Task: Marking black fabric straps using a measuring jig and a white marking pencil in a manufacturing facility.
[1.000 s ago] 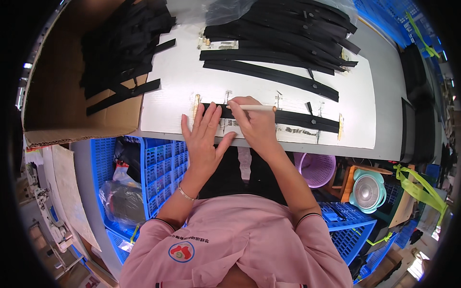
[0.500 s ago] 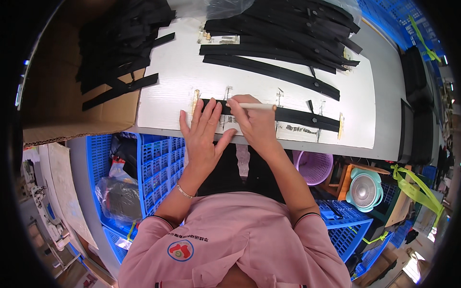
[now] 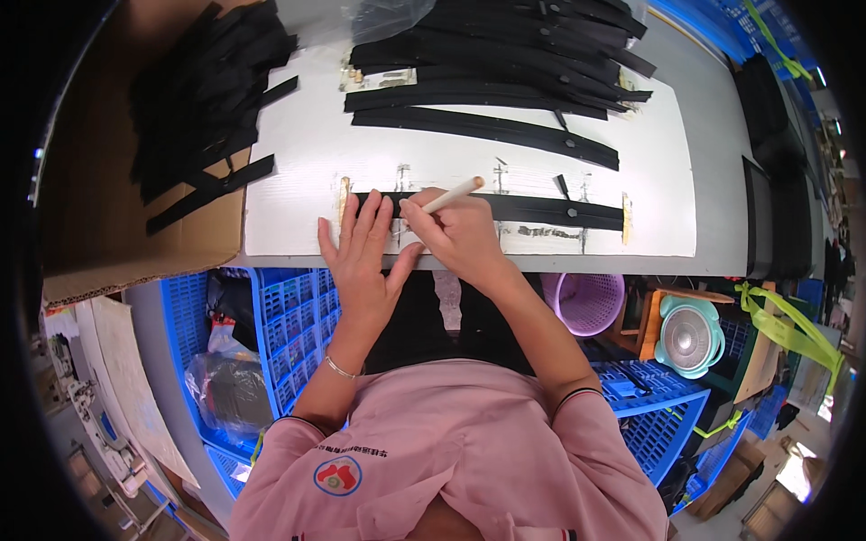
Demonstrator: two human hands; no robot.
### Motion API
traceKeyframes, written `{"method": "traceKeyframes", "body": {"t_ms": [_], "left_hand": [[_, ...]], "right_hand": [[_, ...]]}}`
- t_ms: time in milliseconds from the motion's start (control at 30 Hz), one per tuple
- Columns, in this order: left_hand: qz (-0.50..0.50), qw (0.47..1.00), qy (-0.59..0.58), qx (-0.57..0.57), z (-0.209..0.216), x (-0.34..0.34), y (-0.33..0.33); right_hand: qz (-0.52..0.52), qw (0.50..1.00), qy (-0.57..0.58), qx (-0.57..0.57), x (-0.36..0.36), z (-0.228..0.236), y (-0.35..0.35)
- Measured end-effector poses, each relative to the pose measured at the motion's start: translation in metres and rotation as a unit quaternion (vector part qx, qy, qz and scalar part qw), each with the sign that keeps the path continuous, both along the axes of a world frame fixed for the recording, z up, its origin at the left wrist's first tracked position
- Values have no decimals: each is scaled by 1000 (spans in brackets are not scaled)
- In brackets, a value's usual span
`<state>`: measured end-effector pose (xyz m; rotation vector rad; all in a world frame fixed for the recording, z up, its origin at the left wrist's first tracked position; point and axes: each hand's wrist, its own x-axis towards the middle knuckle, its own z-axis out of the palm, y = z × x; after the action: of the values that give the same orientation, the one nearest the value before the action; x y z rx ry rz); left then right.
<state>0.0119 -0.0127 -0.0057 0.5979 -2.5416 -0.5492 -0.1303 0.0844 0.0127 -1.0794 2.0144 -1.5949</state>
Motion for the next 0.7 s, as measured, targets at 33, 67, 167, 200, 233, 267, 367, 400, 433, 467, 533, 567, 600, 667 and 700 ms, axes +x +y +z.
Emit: {"method": "traceKeyframes", "body": {"t_ms": [33,67,167,200,233,267,367,400,433,467,533,567,600,667,700], "left_hand": [[-4,1000,1,0,0,0,0],[-3,1000,1,-2,-1,1,0],[-2,1000,0,-5,0,0,0],[-2,1000,1,-7,-1,0,0],[-4,1000,3,-8,-1,0,0],[-8,1000,4,-7,-1,0,0],[-13,1000,-15,-2,3,0,1],[-4,1000,-27,-7,5,-2,3],[4,999,-39,-12,8,-3,3],[0,999,-40,-12,11,-6,7],[-46,999,-30,-3,18,-16,22],[-48,998,-31,-4,19,-20,28],[-87,996,-25,14,20,-26,35],[-138,990,-17,33,19,-35,45],[-140,989,-17,33,17,-37,46]], "right_hand": [[-10,1000,-20,-6,1,3,4],[-29,999,-16,-19,0,6,12],[-154,988,22,-13,-17,13,42],[-156,987,23,-12,-24,13,50],[-183,982,48,5,-31,13,57],[-209,975,72,23,-37,12,61],[-200,979,35,11,-39,2,64],[-199,979,23,31,-39,3,66],[-203,978,23,31,-39,1,66],[-201,979,17,15,-40,-1,66],[-201,980,10,-2,-40,-2,65],[-196,981,5,-4,-39,-1,64],[-192,981,1,-7,-39,-1,63],[-194,981,6,-6,-39,0,63],[-193,981,10,-5,-38,0,62]]}}
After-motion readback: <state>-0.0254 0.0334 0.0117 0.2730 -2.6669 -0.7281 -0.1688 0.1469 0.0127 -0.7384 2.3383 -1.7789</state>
